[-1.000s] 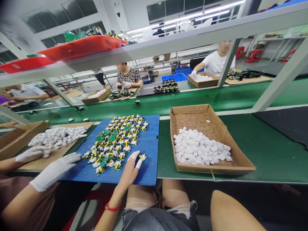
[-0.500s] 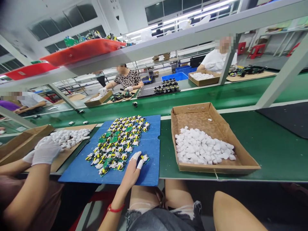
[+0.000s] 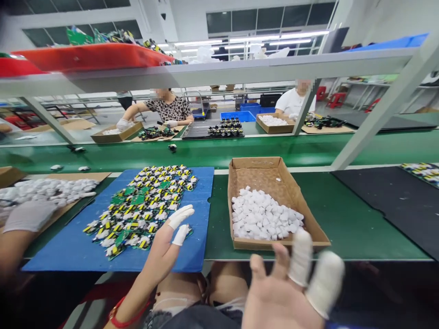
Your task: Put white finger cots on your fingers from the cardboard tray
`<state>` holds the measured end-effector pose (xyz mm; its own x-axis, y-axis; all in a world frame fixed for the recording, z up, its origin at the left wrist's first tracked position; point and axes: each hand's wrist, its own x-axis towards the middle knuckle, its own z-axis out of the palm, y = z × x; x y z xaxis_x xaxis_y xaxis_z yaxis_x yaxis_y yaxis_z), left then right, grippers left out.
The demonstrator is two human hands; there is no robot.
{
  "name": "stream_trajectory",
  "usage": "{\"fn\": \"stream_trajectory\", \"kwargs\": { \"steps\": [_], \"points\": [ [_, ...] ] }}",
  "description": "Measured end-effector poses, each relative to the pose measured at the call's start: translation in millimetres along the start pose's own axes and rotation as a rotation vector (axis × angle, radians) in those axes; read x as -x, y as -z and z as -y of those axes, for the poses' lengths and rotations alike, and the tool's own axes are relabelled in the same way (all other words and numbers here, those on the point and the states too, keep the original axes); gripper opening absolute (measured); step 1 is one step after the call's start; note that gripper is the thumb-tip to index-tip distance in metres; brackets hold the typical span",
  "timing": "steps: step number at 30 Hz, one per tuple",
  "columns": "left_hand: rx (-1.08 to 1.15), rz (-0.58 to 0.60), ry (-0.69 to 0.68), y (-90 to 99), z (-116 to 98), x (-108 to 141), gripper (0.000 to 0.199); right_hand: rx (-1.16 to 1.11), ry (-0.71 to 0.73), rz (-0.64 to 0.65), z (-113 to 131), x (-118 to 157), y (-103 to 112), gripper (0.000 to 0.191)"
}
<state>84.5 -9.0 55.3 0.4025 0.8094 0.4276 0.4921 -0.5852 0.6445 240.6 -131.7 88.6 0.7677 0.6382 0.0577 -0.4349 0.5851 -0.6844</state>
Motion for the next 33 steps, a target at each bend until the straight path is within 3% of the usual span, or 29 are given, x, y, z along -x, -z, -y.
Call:
{"fn": "stream_trajectory", "kwargs": {
  "steps": [3, 5, 9, 12, 14, 16, 20, 22, 25, 28, 33],
  "points": [
    [0.087, 0.031, -0.078, 3.1, -21, -1, 0.038, -0.097, -0.009, -0.102, -7, -4, -11, 0.052],
    [0.112, 0.061, -0.104, 4.8, -29, 1, 0.039, -0.142, -0.032, -0.103, -10, -4, -16, 0.051],
    [0.124, 0.089, -0.096, 8.3, -34, 3, 0.039, -0.083, 0.01, 0.046, -19, -1, -16, 0.047],
    [0.117, 0.06, -0.07, 8.6, -22, 0, 0.037, 0.038, 0.024, 0.156, -36, -2, -3, 0.051],
    [0.082, 0.028, -0.021, 5.8, -4, -2, 0.035, 0.162, 0.066, 0.132, -53, -5, 18, 0.057],
    [0.006, -0.002, 0.051, 0.4, 23, 0, 0.032, 0.309, 0.241, -0.03, -73, -7, 49, 0.058],
    [-0.184, 0.032, 0.122, -13.2, 80, 18, 0.033, 0.428, 0.326, -0.311, -105, 2, 136, 0.048],
    [-0.225, 0.102, 0.119, -18.9, 101, 31, 0.033, 0.565, 0.19, -0.463, -115, 13, 178, 0.036],
    [-0.295, 0.132, 0.078, -25.9, 115, 43, 0.038, 0.659, -0.053, -0.528, -132, 23, 223, 0.039],
    [-0.382, 0.114, 0.043, -32.5, 115, 47, 0.043, 0.663, -0.156, -0.515, -157, 13, 242, 0.043],
    [-0.388, 0.029, 0.045, -37.3, 114, 50, 0.047, 0.672, -0.222, -0.316, -205, -20, 247, 0.041]
  ]
}}
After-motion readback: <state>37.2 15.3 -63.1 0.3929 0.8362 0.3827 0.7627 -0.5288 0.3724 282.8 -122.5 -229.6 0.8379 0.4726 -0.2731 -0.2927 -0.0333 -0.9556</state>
